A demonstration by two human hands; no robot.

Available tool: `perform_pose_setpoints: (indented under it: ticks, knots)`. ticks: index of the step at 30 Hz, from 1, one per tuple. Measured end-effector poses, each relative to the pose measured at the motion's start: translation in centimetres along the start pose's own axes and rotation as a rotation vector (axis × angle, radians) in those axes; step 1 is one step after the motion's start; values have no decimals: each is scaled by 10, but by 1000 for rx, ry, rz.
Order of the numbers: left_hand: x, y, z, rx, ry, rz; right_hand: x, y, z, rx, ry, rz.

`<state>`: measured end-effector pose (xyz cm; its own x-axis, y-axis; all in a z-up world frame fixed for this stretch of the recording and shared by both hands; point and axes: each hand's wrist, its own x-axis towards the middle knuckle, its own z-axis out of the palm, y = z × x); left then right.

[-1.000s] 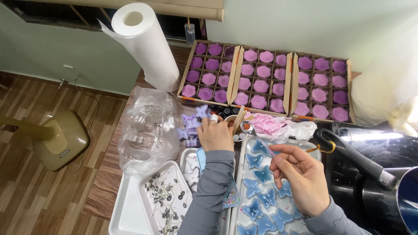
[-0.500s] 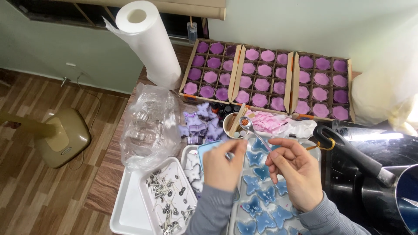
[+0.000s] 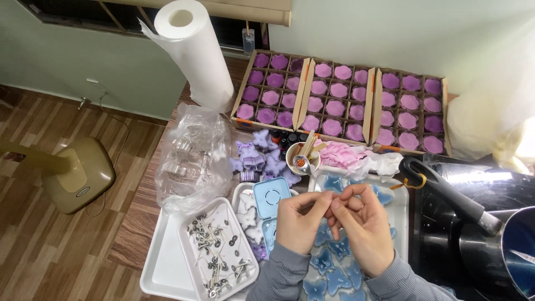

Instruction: Decorating small butterfly-shaped wax pieces with glitter and melted wax.

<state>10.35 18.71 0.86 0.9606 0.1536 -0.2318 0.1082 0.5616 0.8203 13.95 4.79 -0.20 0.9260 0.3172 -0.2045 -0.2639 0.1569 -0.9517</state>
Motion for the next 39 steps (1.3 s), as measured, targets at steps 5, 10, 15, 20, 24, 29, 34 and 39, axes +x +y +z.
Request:
perform_pose_setpoints:
  ticks: [5,10,15,20,24,29,34,39]
  knots:
    - [7,-20,-19,185,67,113,1,-10,4,-80,-16,41]
    - [9,-8,-25,296,124,51,21,-17,0,-231,29,3]
    - [8,-9,-30,86,72,-55,59,-22,11,-721,88,-398]
    - [8,-12,-32,66,76,-82,97,-20,12,-1048,91,-566]
    - [7,-13,-33,76,71,-93,121,1,3,-1206,117,-640]
    - [10,-17,-32,55,51,-93,132,7,3,-1237,123,-559]
    - [15,-17,-30,36,39,-83,136,7,4,-1203,115,-539]
    - [17,-15,-27,41,40,-106,138,5,10,-1226,136,-484]
